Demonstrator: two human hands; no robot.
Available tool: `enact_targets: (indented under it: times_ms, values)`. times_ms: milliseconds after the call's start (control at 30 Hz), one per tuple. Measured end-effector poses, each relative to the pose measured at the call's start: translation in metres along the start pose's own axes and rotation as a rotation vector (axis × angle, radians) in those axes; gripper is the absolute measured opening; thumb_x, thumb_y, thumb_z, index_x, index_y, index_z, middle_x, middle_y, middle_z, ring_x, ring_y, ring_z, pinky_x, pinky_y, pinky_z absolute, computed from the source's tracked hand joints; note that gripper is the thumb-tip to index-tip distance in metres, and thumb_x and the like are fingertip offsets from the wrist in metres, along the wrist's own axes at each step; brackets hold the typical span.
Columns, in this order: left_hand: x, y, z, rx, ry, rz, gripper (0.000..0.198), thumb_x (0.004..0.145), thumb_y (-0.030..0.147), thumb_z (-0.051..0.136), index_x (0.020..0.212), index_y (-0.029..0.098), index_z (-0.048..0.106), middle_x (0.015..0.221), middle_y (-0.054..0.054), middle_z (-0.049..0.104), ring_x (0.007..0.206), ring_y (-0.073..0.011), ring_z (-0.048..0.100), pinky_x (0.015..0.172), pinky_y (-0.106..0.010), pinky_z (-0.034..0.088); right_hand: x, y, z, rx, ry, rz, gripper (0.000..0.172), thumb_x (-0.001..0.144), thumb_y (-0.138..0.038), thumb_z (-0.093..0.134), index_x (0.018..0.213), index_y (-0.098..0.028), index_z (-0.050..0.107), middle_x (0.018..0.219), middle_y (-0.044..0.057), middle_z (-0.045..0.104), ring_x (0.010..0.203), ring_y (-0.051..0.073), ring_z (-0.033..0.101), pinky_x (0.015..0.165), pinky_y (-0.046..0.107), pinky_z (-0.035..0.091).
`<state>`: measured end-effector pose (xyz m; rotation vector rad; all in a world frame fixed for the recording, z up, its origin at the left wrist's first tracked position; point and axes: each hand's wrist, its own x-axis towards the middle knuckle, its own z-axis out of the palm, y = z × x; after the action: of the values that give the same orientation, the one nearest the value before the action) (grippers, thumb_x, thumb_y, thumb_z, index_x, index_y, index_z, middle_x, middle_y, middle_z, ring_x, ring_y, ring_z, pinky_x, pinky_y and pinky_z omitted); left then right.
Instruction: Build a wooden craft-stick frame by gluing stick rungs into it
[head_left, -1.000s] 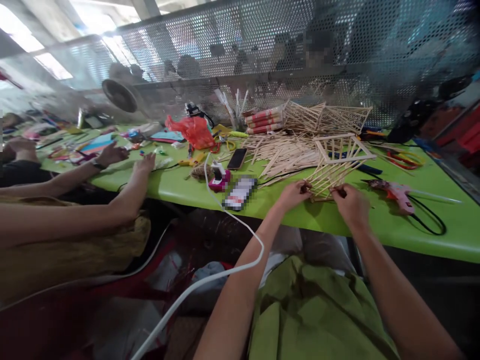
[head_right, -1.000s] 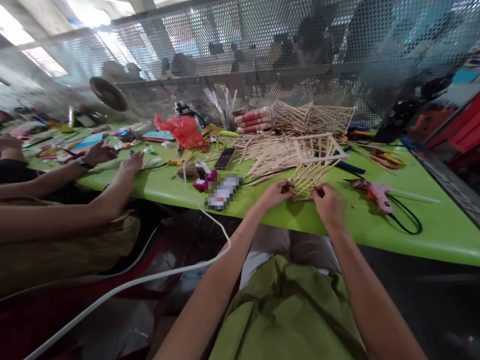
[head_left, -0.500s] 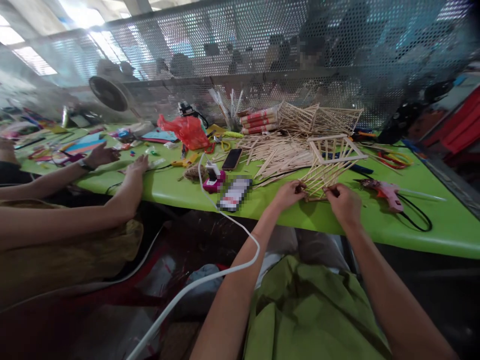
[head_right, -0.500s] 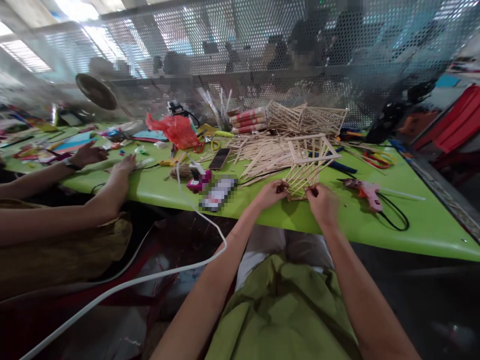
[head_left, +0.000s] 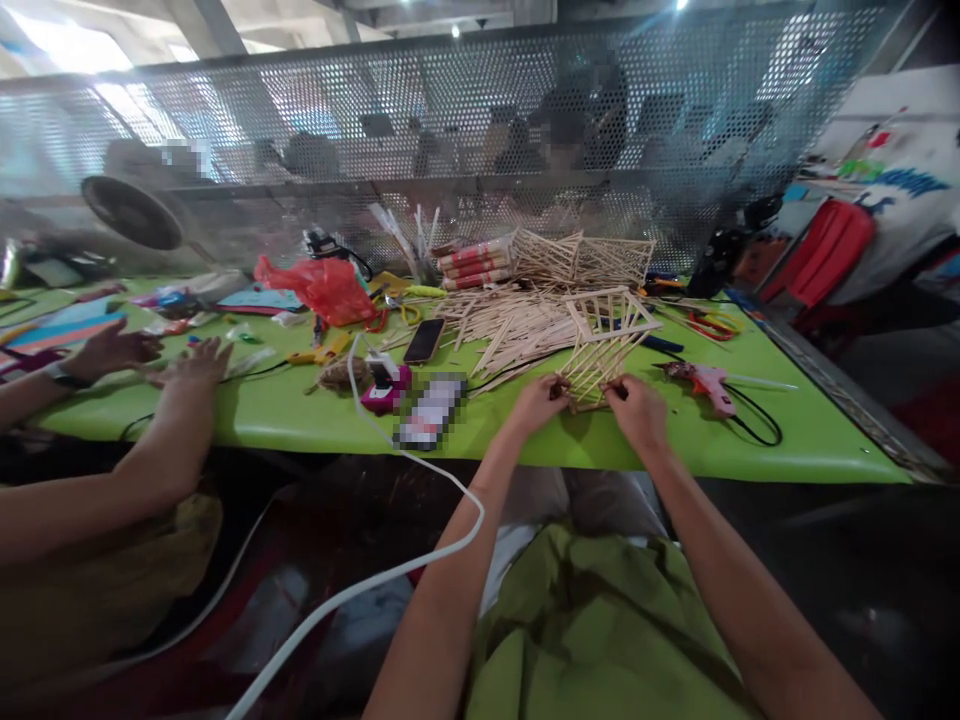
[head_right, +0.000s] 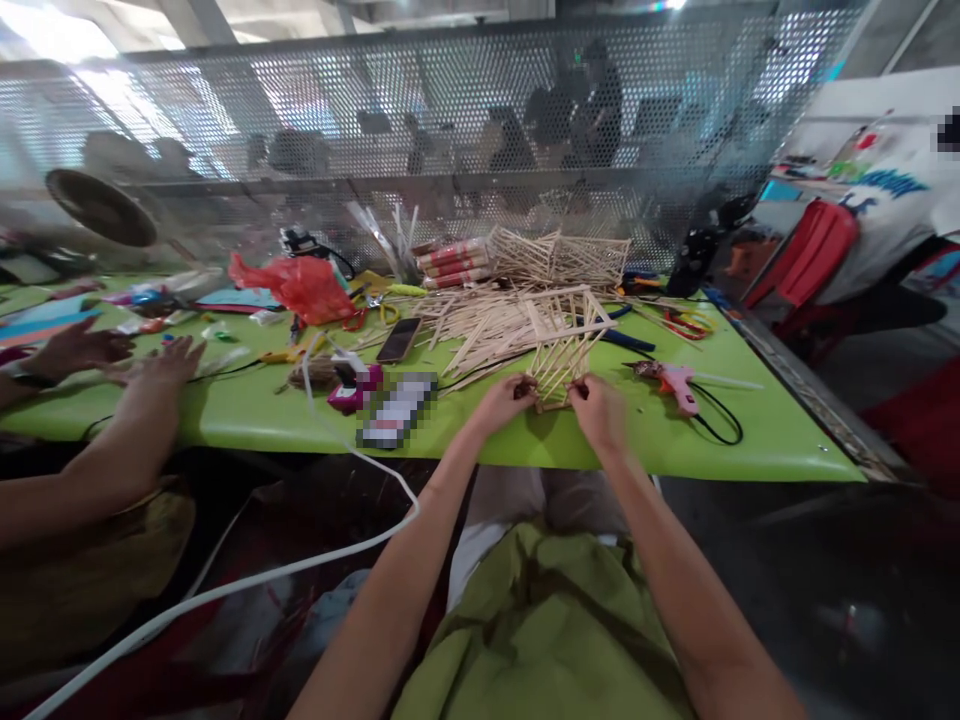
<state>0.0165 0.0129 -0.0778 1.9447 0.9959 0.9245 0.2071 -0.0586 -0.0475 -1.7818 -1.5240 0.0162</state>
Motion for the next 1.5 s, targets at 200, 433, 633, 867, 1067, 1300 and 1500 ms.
enact_targets:
  times_ms: [200,433,633,867,1067,1300,1500]
  values:
    - [-0.0006,0.0018,-0.0008,-0.004,-0.007,-0.007,0.019,0.082,0.022,0.068,0.100,0.019,0.068,0.083,0.000,0.070,0.079,-0.0147,0.066,0.079,-0.026,0.052,0.0001,0.0015,0.0012,0.005,-0.001,0.001,0.023,0.089,-0.039,0.058,0.074,-0.023,0.066,0.077,0.009,0.074,0.070,0.024,0.064,0.063,0.032,0.039]
    - [-0.0004,0.0023,-0.0009,-0.005,-0.009,-0.019,0.018,0.081,0.021,0.068,0.099,0.017,0.068,0.086,-0.001,0.071,0.078,-0.0142,0.066,0.074,-0.024,0.051,-0.0004,-0.0002,0.0004,0.013,-0.004,0.003,0.021,0.087,-0.036,0.060,0.074,-0.022,0.065,0.077,0.009,0.074,0.071,0.023,0.064,0.064,0.031,0.038]
    - [0.0011,-0.0002,-0.0004,-0.021,-0.006,-0.021,0.018,0.081,0.021,0.069,0.099,0.018,0.069,0.086,-0.001,0.070,0.079,-0.0146,0.066,0.075,-0.025,0.051,-0.0019,-0.0008,0.0004,0.008,-0.002,0.011,0.021,0.089,-0.036,0.058,0.076,-0.022,0.066,0.076,0.008,0.073,0.069,0.023,0.063,0.063,0.031,0.038]
    - [0.0007,-0.0006,-0.0007,-0.035,0.000,-0.026,0.018,0.079,0.021,0.070,0.098,0.019,0.069,0.085,-0.001,0.070,0.080,-0.0153,0.066,0.076,-0.026,0.052,-0.0018,-0.0011,-0.0003,0.010,-0.007,0.006,0.022,0.090,-0.037,0.057,0.076,-0.023,0.066,0.077,0.007,0.074,0.069,0.022,0.062,0.062,0.031,0.037]
    - [0.0005,-0.0012,-0.0001,-0.051,-0.005,-0.022,0.017,0.079,0.020,0.068,0.097,0.019,0.068,0.086,-0.001,0.071,0.079,-0.0152,0.067,0.076,-0.025,0.051,-0.0016,-0.0034,-0.0022,0.012,-0.014,0.013,0.023,0.090,-0.038,0.056,0.076,-0.022,0.066,0.078,0.008,0.074,0.070,0.023,0.064,0.065,0.032,0.039]
    - [0.0010,-0.0023,-0.0006,-0.056,-0.006,-0.023,0.018,0.080,0.023,0.070,0.097,0.019,0.069,0.083,-0.001,0.070,0.079,-0.0156,0.066,0.076,-0.026,0.052,-0.0020,-0.0047,-0.0037,0.031,-0.013,0.020,0.022,0.088,-0.037,0.058,0.074,-0.022,0.065,0.078,0.008,0.074,0.071,0.023,0.063,0.064,0.032,0.038]
    - [0.0013,-0.0024,-0.0008,-0.055,0.001,-0.026,0.020,0.079,0.025,0.072,0.098,0.019,0.069,0.082,-0.001,0.070,0.078,-0.0154,0.065,0.076,-0.026,0.052,-0.0028,-0.0056,-0.0057,0.073,-0.008,0.020,0.024,0.087,-0.041,0.059,0.071,-0.023,0.063,0.075,0.007,0.072,0.069,0.023,0.062,0.064,0.032,0.038]
